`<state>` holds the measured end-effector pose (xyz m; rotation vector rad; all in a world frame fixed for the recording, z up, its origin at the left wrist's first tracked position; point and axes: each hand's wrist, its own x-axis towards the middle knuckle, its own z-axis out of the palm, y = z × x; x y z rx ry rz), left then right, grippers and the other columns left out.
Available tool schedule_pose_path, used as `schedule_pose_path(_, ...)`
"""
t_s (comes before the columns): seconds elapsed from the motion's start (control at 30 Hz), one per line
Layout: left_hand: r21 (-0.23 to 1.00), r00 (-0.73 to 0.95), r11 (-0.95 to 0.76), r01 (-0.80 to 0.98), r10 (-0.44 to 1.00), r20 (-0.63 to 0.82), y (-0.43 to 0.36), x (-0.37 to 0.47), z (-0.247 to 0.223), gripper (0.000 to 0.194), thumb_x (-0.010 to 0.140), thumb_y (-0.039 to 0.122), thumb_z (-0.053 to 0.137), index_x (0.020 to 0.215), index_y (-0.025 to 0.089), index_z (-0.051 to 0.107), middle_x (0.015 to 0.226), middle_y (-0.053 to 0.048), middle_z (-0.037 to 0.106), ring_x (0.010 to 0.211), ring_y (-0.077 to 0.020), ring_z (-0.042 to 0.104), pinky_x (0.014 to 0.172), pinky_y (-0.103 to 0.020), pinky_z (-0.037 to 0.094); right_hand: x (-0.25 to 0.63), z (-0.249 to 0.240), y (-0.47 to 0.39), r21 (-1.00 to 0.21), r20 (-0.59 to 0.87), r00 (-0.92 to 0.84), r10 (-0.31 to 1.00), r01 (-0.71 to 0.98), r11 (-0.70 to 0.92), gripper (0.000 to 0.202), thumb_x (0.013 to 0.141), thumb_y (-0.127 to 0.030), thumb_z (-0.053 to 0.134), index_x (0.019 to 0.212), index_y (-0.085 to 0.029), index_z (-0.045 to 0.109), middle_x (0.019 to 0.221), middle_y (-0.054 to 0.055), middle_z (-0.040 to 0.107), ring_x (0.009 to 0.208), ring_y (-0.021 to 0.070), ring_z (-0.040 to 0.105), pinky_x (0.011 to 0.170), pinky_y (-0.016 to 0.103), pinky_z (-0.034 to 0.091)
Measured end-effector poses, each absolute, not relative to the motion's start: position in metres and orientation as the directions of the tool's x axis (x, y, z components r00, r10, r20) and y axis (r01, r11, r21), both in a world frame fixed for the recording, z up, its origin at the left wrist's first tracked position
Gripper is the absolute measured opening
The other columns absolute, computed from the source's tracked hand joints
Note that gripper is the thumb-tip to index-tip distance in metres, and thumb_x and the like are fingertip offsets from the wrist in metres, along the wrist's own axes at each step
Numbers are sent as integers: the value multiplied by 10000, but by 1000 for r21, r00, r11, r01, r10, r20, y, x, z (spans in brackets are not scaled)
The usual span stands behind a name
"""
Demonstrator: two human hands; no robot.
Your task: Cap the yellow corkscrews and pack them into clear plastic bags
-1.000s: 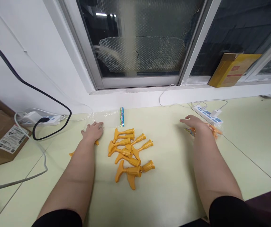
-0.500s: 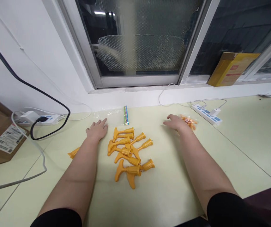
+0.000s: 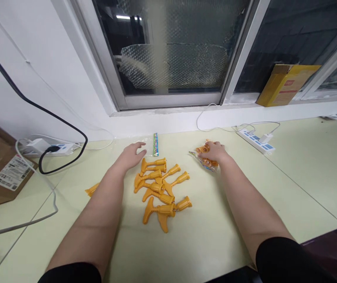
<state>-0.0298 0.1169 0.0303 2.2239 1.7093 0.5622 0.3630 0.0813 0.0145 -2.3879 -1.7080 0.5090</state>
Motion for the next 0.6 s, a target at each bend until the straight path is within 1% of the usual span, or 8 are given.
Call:
schedule_pose_path(0.07, 524, 330, -341, 780, 937, 118, 108, -14, 38, 529, 927, 484, 529, 1379, 222, 616, 1335, -97, 675, 1250, -287, 618, 1111, -430, 459, 356, 13, 80, -315, -215, 193, 957, 914, -255, 1078, 578, -631, 861, 1523, -284, 476, 1570, 167, 335, 1494, 467, 241, 1147, 550, 361)
schedule_pose_path(0.13, 558, 417, -399, 727, 903, 103, 98, -1, 44, 506, 922, 500, 543, 1345, 236, 634, 1333, -72, 681, 1244, -276, 621, 1105, -410, 460, 347, 12, 80, -333, -223, 39, 974, 936, -114, 1147, 506, -558, 923, 1530, -305, 470, 1621, 143, 265, 1533, 467, 148, 1190, 557, 301)
schedule_pose_path(0.2, 564, 480, -443, 697, 872, 92, 90, 10, 47, 489, 920, 506, 550, 1316, 236, 647, 1364, -64, 667, 1267, -278, 610, 1120, -410, 448, 338, 9, 80, -380, -173, -126, 977, 924, 52, 997, 558, -458, 914, 1469, -302, 540, 1610, 122, 302, 1536, 424, 179, 1211, 523, 284)
schedule_pose_path(0.3, 559, 547, -488, 671, 834, 71, 81, 19, 49, 511, 903, 507, 585, 1330, 231, 634, 1392, -70, 648, 1296, -291, 591, 1135, -426, 439, 330, 4, 83, -438, -31, -264, 964, 871, 224, 571, 693, -304, 807, 1250, -268, 682, 1454, 107, 490, 1431, 332, 391, 1185, 442, 345)
schedule_pose_path(0.37, 566, 573, -509, 649, 816, 76, 77, 24, 49, 531, 887, 495, 619, 1349, 234, 620, 1391, -75, 643, 1307, -301, 580, 1146, -445, 434, 329, 2, 85, -472, 47, -268, 962, 843, 257, 415, 711, -258, 771, 1122, -259, 713, 1350, 92, 554, 1335, 299, 489, 1154, 421, 386)
schedule_pose_path(0.43, 610, 575, -508, 608, 812, 104, 74, 29, 47, 519, 874, 473, 648, 1335, 236, 626, 1402, -82, 630, 1316, -309, 571, 1162, -462, 424, 331, 3, 86, -530, 116, -233, 966, 807, 259, 342, 705, -249, 769, 1043, -249, 714, 1280, 80, 572, 1251, 271, 548, 1124, 403, 417)
schedule_pose_path(0.53, 769, 538, -434, 469, 831, 141, 69, 41, 41, 483, 856, 437, 702, 1294, 243, 642, 1414, -99, 614, 1335, -313, 562, 1191, -472, 400, 330, 9, 85, -640, 226, -151, 962, 722, 263, 278, 719, -257, 754, 991, -231, 700, 1218, 74, 577, 1180, 239, 582, 1093, 379, 442)
schedule_pose_path(0.6, 893, 500, -320, 316, 856, 130, 67, 49, 34, 549, 811, 414, 778, 1311, 246, 626, 1406, -127, 611, 1375, -324, 534, 1212, -493, 371, 325, 18, 82, -696, 282, -110, 953, 660, 282, 259, 729, -265, 743, 980, -230, 689, 1208, 73, 590, 1187, 238, 578, 1093, 385, 442)
